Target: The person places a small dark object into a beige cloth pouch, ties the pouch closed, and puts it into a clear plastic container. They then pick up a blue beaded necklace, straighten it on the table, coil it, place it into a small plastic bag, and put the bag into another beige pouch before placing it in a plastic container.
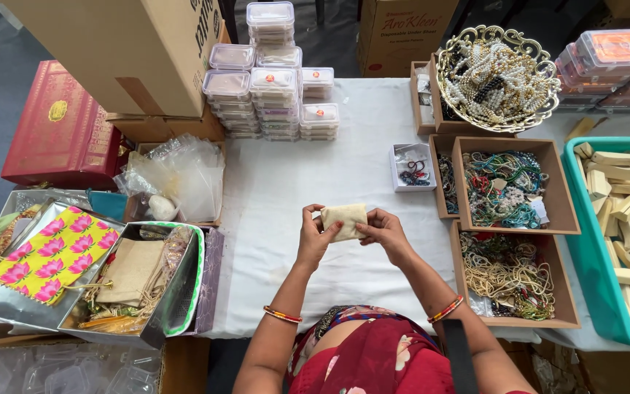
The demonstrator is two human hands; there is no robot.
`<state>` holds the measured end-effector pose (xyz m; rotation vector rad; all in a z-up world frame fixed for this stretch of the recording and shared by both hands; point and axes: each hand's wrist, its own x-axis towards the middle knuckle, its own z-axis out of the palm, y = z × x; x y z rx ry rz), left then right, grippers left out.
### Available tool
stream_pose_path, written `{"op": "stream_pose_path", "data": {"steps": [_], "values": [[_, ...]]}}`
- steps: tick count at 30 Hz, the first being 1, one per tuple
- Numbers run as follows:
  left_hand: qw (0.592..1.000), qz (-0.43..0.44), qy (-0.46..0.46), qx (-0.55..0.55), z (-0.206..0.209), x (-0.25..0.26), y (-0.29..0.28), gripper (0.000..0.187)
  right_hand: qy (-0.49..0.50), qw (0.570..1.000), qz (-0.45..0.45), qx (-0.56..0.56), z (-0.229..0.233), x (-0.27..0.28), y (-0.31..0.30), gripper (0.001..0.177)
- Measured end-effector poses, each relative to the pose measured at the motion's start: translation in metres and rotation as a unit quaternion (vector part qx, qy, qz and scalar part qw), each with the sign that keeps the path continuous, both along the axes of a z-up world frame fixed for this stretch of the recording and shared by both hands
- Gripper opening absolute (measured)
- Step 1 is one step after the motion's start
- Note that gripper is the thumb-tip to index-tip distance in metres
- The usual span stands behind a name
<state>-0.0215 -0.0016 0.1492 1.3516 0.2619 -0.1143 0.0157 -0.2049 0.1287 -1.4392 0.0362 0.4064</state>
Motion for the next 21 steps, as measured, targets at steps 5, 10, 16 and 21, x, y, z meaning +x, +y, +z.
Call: {"op": "stream_pose_path", "data": {"steps": [5,10,16,21], "values": [[0.993,-0.034,-0.06,0.092,-0.06,0.004,-0.004,0.024,0.038,0.998,0.032,-0.034,0.009,0.005,-0.005,0.025],[0.996,-0.06,-0.054,0.024,-0.049,0.008,-0.003,0.023,0.048,0.998,-0.037,-0.035,-0.002,0.003,-0.008,0.029],[0.99,-0.015,0.078,-0.115,-0.043,0.016,0.018,0.026,-0.217,0.964,0.152,-0.029,-0.001,-0.006,-0.009,0.022],[0.994,-0.106,-0.022,-0.019,-0.043,0.013,0.026,0.042,-0.239,0.923,0.076,-0.292,0.001,-0.003,0.0,0.022]]}}
